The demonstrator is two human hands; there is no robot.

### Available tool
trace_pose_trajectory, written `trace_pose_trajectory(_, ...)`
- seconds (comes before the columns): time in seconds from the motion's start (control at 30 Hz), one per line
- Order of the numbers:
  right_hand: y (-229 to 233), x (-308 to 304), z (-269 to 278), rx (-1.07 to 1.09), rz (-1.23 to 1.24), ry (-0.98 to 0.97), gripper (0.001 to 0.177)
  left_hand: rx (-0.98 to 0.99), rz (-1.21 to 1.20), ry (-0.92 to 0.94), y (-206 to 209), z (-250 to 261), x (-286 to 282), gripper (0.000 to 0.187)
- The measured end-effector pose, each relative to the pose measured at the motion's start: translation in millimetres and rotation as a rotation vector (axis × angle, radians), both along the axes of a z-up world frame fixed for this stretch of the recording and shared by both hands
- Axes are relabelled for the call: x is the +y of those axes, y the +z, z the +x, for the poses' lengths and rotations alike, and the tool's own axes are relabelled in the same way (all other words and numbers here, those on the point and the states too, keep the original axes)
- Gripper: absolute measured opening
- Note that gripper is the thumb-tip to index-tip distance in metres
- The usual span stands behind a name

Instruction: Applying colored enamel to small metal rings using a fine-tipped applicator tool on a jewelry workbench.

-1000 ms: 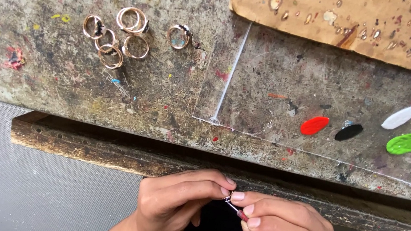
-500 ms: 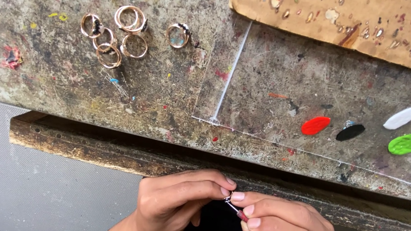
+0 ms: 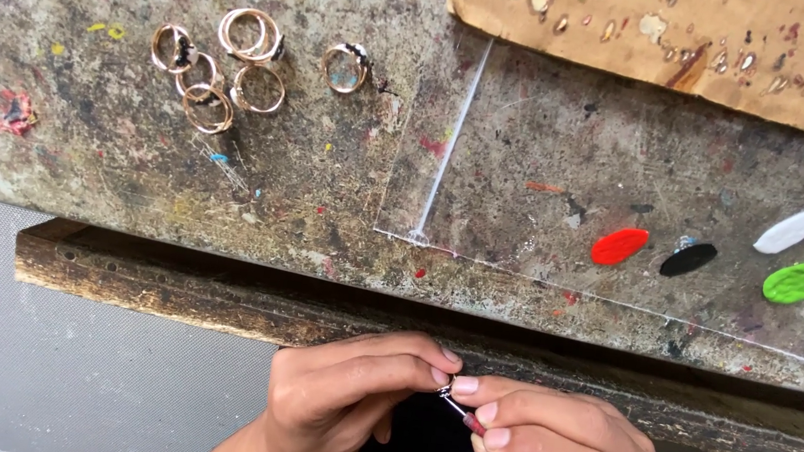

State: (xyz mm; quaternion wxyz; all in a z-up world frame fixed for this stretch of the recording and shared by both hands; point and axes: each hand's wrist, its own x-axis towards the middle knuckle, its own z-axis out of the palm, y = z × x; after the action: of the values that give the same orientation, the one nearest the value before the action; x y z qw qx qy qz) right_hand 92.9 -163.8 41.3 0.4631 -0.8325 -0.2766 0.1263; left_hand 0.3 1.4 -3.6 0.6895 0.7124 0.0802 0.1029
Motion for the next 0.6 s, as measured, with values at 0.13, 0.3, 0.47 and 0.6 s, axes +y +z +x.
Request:
trace_pose_trajectory(0.13,-1.7,-2.6,0.1,0.016,0.020,0.019,0.005,-0.001,-0.008,-0.005,-0.3,0.0,0.0,0.015)
trace_pose_trajectory(0.3,-1.6,-4.5,1.8,0.025,0.026,0.039,0.006,0.000,0.001,0.004,-0.7,0.2,-0.7,0.014)
trace_pose_trajectory(0.47,0.7,-5.2,1.5,0.031,-0.001,0.041,0.006,-0.002,-0.006,0.001,-1.4,0.2,-0.7,0.015)
trace_pose_trajectory(0.6,2.3,-2.2,1.0,0.024,-0.017,0.014,0.005,-0.006,-0.007,0.012,-0.9,1.4,-1.0,0.015)
